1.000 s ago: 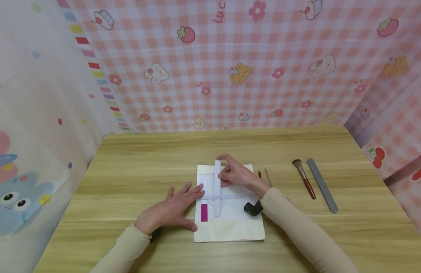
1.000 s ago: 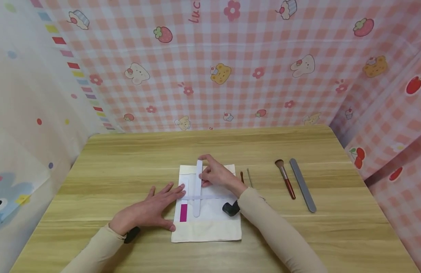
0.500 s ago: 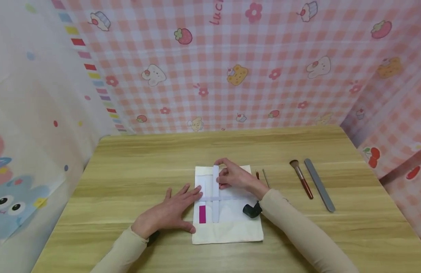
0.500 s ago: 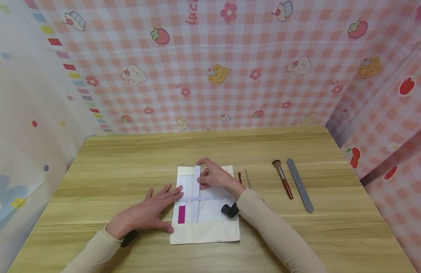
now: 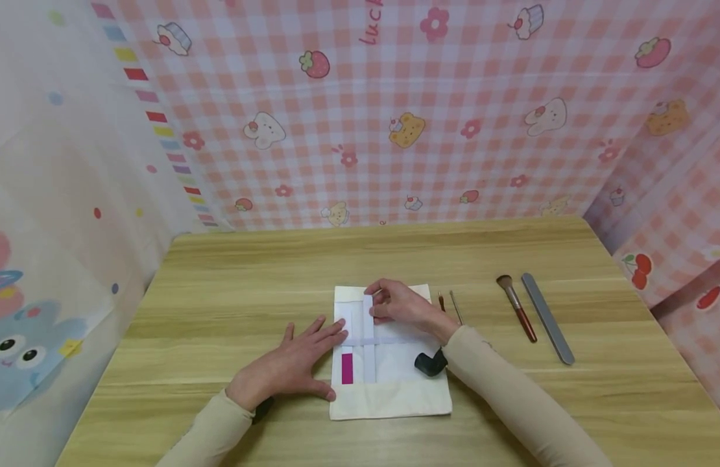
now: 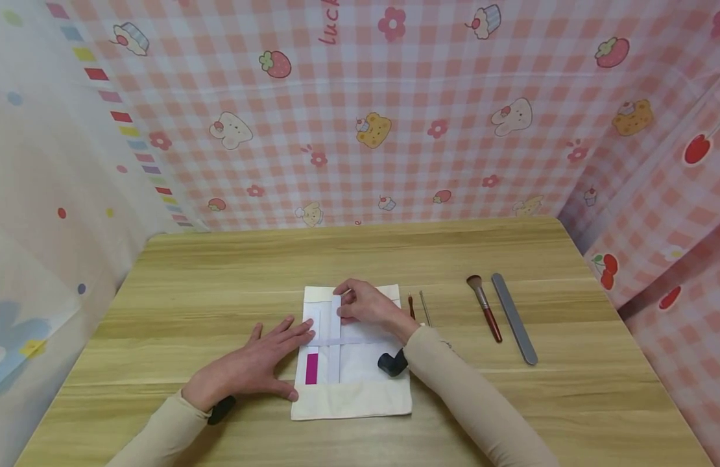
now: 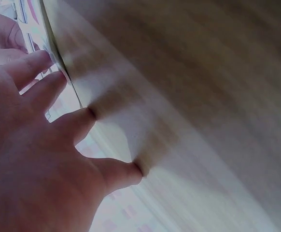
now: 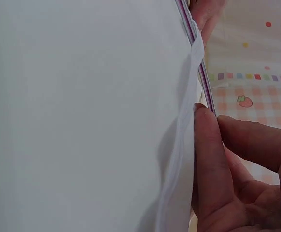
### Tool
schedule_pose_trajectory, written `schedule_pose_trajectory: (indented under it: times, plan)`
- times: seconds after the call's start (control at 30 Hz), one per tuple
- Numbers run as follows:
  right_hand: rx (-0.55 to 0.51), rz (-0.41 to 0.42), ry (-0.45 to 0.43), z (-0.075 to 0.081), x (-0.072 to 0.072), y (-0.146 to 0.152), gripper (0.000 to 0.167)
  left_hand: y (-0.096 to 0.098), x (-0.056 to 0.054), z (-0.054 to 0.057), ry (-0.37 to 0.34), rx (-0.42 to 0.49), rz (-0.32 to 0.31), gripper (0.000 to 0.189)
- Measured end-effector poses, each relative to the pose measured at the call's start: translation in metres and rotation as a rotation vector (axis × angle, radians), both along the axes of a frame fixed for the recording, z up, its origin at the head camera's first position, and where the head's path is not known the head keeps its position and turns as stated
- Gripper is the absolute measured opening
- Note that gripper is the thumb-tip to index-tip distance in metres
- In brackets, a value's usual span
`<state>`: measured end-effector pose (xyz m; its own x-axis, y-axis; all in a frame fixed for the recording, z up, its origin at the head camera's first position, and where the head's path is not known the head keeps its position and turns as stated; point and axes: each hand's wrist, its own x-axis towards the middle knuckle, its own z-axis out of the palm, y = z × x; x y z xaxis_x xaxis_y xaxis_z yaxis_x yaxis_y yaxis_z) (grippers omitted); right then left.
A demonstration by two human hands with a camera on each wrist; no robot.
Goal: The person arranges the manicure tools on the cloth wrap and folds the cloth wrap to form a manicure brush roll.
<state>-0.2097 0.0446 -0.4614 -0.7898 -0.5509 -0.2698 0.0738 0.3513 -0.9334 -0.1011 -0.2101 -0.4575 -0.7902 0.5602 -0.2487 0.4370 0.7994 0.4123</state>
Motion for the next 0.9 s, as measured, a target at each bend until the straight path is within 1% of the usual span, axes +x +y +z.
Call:
schedule_pose_trajectory:
  times: [0.1, 0.3, 0.67, 0.77, 0.9]
  plan:
    - [0.009, -0.005, 0.006, -0.0006, 0.0000, -0.0006, 0.034, -0.0001, 0.0001, 0.0000, 0.004, -0.003, 0.001, 0.103]
    - [0.056, 0.013, 0.007, -0.0008, 0.0002, -0.0018, 0.030, -0.0002, 0.0001, -0.0009, 0.005, -0.009, -0.001, 0.104]
    - [0.121, 0.047, 0.081, -0.0008, -0.0006, 0.0007, 0.022, -0.0007, 0.0000, -0.0029, 0.016, -0.001, -0.005, 0.104]
    - [0.127, 0.049, 0.094, -0.0008, -0.0004, 0.0015, 0.022, -0.0005, 0.0002, -0.0031, 0.016, 0.002, -0.005, 0.104]
    - [0.127, 0.050, 0.122, -0.0015, 0.0004, 0.0026, 0.026, -0.0004, 0.0008, -0.0016, 0.010, 0.001, -0.005, 0.105]
